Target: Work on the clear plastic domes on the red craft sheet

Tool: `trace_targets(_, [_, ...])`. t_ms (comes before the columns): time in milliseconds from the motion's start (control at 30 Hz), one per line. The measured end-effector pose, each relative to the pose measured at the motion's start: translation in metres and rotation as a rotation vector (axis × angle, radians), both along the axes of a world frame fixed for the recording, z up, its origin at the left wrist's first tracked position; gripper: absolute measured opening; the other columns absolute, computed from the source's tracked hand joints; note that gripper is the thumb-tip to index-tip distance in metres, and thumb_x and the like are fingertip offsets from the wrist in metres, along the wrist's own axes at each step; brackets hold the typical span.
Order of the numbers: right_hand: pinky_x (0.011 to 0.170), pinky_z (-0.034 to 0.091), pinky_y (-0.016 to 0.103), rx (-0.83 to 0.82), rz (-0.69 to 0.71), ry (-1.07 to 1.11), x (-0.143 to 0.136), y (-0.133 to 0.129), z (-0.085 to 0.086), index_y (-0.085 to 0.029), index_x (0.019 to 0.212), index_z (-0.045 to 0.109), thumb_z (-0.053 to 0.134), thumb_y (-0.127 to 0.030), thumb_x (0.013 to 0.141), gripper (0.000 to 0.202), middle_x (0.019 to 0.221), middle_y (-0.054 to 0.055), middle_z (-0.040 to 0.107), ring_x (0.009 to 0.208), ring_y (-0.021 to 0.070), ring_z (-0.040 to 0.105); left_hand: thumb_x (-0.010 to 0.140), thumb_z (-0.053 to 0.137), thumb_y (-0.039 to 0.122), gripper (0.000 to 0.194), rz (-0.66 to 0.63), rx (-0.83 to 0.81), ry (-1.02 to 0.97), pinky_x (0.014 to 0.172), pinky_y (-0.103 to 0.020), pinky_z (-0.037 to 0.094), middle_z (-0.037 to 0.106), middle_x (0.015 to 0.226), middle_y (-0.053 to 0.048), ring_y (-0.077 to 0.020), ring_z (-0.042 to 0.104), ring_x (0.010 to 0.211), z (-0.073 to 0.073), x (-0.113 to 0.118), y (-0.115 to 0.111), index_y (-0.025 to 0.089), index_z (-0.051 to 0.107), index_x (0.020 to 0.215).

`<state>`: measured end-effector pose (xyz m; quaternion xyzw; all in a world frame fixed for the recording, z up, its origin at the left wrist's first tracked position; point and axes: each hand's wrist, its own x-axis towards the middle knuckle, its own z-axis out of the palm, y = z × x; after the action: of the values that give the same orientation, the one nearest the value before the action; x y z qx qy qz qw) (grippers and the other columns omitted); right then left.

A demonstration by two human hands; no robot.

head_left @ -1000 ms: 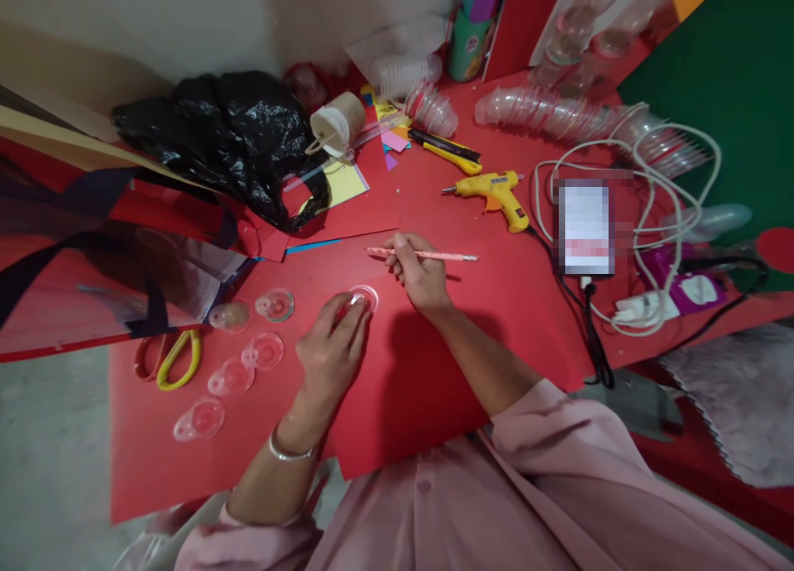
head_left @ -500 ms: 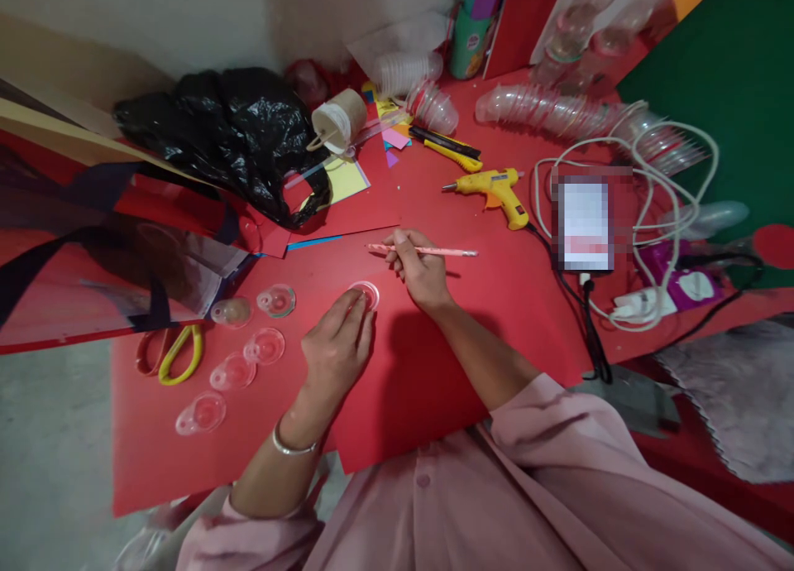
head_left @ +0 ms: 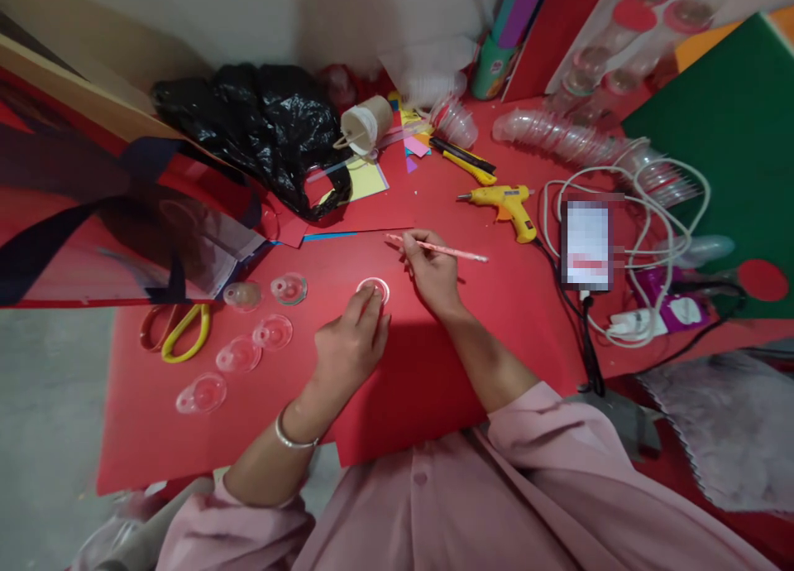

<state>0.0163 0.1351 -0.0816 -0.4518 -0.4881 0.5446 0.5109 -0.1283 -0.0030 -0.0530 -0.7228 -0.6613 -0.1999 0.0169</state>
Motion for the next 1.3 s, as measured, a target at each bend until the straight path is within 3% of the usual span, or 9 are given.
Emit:
trace_targets(167, [0.06,0.048,0.023,0.011,-0.008,-0.035,-0.001,-0.001,-0.003,-0.023,0.098,0.069,0.068,-0.072,0.096,0.049,0.076,-0.003,0.068,0.062,0.0102,0.059,0.105,0.06,0.038,0.048,0.023,-0.161,0.013,0.061,-0.029,0.057,0.066,0.153,-0.016,-0.0265,0.077,0.106,0.005,0.007,-0.001,0.02,0.064,0.149])
trace_targets(400, [0.051,0.042,0.021,-0.003,-0.03,-0.002,-0.003,-0.002,-0.004,-0.022,0.095,0.067,0.069,-0.078,0.092,0.056,0.069,-0.005,0.066,0.053,0.0081,0.054,0.106,0.055,0.034,0.055,0.038,-0.189,0.167,0.056,-0.032,0.054,0.064,0.155,-0.022,-0.0204,0.074,0.073,0.008,0.015,-0.006,0.014,0.06,0.157])
trace_targets(700, [0.059,0.054,0.024,-0.044,0.042,-0.098,0.008,-0.038,0.052,-0.021,0.096,0.074,0.076,-0.074,0.089,0.053,0.08,0.002,0.076,0.063,0.0117,0.066,0.104,0.055,0.033,0.062,0.014,-0.244,0.147,0.054,-0.034,0.057,0.053,0.162,-0.031,-0.0222,0.075,0.069,0.002,0.018,-0.005,0.01,0.053,0.162])
trace_targets(867, [0.051,0.048,0.023,-0.057,0.056,-0.097,0.005,-0.028,0.061,-0.021,0.091,0.073,0.077,-0.077,0.086,0.056,0.073,0.001,0.073,0.057,0.011,0.063,0.103,0.056,0.029,0.064,0.018,-0.292,0.117,0.057,-0.035,0.06,0.055,0.16,-0.031,-0.024,0.077,0.072,0.005,0.019,-0.003,0.01,0.051,0.164])
trace_targets(1067, [0.054,0.049,0.024,-0.027,0.335,-0.169,-0.01,-0.005,0.06,-0.021,0.091,0.074,0.081,-0.078,0.082,0.059,0.074,0.002,0.075,0.059,0.0112,0.063,0.102,0.057,0.027,0.063,0.015,-0.3,0.111,0.056,-0.033,0.058,0.054,0.162,-0.029,-0.0229,0.077,0.072,0.007,0.019,-0.002,0.011,0.052,0.163])
trace_targets(1300, [0.061,0.05,0.027,0.029,0.64,-0.293,-0.037,0.02,0.049,-0.021,0.08,0.067,0.075,-0.077,0.088,0.057,0.071,0.001,0.069,0.065,0.0137,0.065,0.104,0.055,0.026,0.06,0.01,-0.23,0.12,0.052,-0.036,0.053,0.06,0.157,-0.026,-0.0206,0.072,0.067,0.002,0.019,-0.006,0.011,0.054,0.162])
